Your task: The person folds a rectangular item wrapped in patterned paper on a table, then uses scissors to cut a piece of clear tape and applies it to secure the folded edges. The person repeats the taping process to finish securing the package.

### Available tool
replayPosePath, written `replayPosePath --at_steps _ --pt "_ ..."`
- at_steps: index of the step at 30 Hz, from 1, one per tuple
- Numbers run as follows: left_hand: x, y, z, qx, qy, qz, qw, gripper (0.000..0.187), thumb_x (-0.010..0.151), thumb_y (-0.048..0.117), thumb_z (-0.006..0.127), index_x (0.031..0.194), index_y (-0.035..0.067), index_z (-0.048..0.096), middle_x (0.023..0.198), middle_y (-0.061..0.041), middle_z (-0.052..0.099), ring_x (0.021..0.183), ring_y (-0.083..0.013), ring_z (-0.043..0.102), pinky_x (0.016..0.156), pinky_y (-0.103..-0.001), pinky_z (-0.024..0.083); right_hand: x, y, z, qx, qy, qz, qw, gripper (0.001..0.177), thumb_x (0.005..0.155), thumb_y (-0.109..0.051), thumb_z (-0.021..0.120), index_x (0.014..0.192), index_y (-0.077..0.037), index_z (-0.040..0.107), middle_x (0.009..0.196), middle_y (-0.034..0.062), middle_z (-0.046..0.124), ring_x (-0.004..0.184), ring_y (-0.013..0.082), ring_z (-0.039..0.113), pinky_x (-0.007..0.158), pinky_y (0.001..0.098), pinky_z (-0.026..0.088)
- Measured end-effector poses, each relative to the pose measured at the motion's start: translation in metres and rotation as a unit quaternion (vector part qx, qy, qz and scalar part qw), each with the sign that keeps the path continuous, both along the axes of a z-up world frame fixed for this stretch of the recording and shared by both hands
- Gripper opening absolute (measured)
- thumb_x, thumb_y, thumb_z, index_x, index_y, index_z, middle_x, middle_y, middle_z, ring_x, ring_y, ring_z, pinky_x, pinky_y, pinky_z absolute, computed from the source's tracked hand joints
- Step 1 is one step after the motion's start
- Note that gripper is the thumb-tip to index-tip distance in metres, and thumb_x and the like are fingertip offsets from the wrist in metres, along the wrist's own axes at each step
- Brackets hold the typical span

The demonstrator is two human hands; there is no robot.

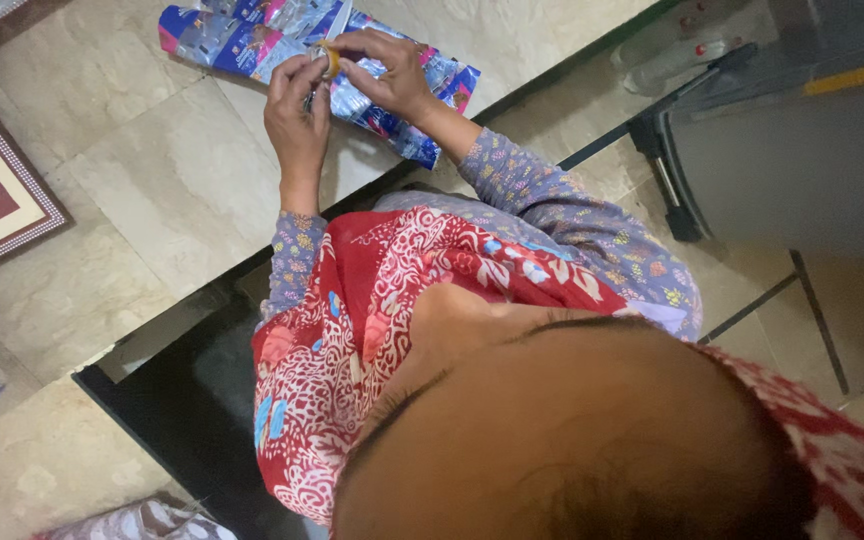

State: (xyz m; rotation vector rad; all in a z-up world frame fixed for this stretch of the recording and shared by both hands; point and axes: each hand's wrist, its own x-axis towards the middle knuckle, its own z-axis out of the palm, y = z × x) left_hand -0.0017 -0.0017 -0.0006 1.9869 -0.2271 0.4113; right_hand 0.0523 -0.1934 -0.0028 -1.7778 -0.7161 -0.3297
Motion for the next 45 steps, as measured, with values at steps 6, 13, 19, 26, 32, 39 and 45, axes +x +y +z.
replayPosePath --at_steps 6,13,19,26,32,39,45 --pt "-0.001 -0.008 0.002 0.019 -0.029 0.015 0.999 0.024 0.096 0.006 0.077 0.119 0.010 0.074 0.130 -0.014 0.063 0.111 -0.0288 0.066 0.095 -0.040 0.056 0.008 -0.008 0.001 -0.027 0.019 0.055 0.998 0.031 0.102 -0.010 0.074 0.132 -0.006 0.067 0.120 0.0120 0.071 0.105 0.0215 0.077 0.093 0.0334 0.063" --pt "0.006 -0.005 0.007 -0.030 -0.035 -0.050 0.998 0.019 0.104 0.007 0.072 0.122 0.003 0.071 0.146 -0.012 0.061 0.133 -0.0305 0.064 0.110 -0.041 0.054 0.009 -0.009 0.014 -0.030 0.033 0.086 0.995 0.045 0.100 -0.016 0.079 0.141 -0.006 0.061 0.123 0.0118 0.066 0.110 0.0230 0.074 0.099 0.0349 0.064" --pt "0.007 -0.007 0.012 -0.009 -0.052 -0.031 0.998 0.016 0.102 0.008 0.076 0.117 0.004 0.073 0.139 -0.011 0.063 0.124 -0.0289 0.067 0.104 -0.040 0.056 0.007 -0.009 0.026 -0.058 -0.047 0.058 0.996 0.044 0.100 -0.016 0.079 0.140 -0.008 0.064 0.124 0.0120 0.066 0.116 0.0259 0.069 0.101 0.0367 0.059" --pt "0.004 -0.012 0.017 -0.010 -0.055 -0.029 0.998 0.016 0.100 0.005 0.076 0.117 0.004 0.074 0.138 -0.010 0.062 0.118 -0.0258 0.069 0.095 -0.037 0.060 0.000 -0.011 0.035 -0.059 -0.089 0.028 0.994 0.042 0.098 -0.016 0.080 0.138 -0.012 0.068 0.120 0.0127 0.065 0.112 0.0251 0.068 0.095 0.0353 0.059" --pt "0.003 -0.013 0.017 -0.014 -0.060 -0.035 0.998 0.019 0.100 0.003 0.076 0.118 0.003 0.072 0.136 -0.010 0.061 0.111 -0.0232 0.072 0.090 -0.034 0.062 0.000 -0.014 0.037 -0.067 -0.164 0.018 0.984 0.040 0.097 -0.011 0.082 0.135 -0.011 0.070 0.111 0.0091 0.070 0.102 0.0250 0.070 0.089 0.0360 0.060" --pt "0.006 -0.016 0.014 -0.015 -0.041 -0.025 0.999 0.018 0.100 0.008 0.078 0.118 0.005 0.073 0.130 -0.009 0.062 0.097 -0.0169 0.075 0.080 -0.028 0.063 -0.002 -0.013 0.030 -0.083 -0.203 -0.031 0.975 0.030 0.096 -0.015 0.084 0.125 -0.011 0.076 0.104 0.0065 0.074 0.092 0.0210 0.072 0.078 0.0323 0.059" --pt "0.004 -0.015 0.020 -0.014 -0.048 -0.027 0.998 0.020 0.100 0.010 0.081 0.117 0.005 0.073 0.126 -0.008 0.063 0.095 -0.0178 0.072 0.079 -0.030 0.061 0.000 -0.015 0.021 -0.032 -0.126 0.004 0.992 0.025 0.098 -0.012 0.081 0.123 -0.007 0.076 0.108 0.0088 0.075 0.097 0.0236 0.075 0.084 0.0336 0.062"
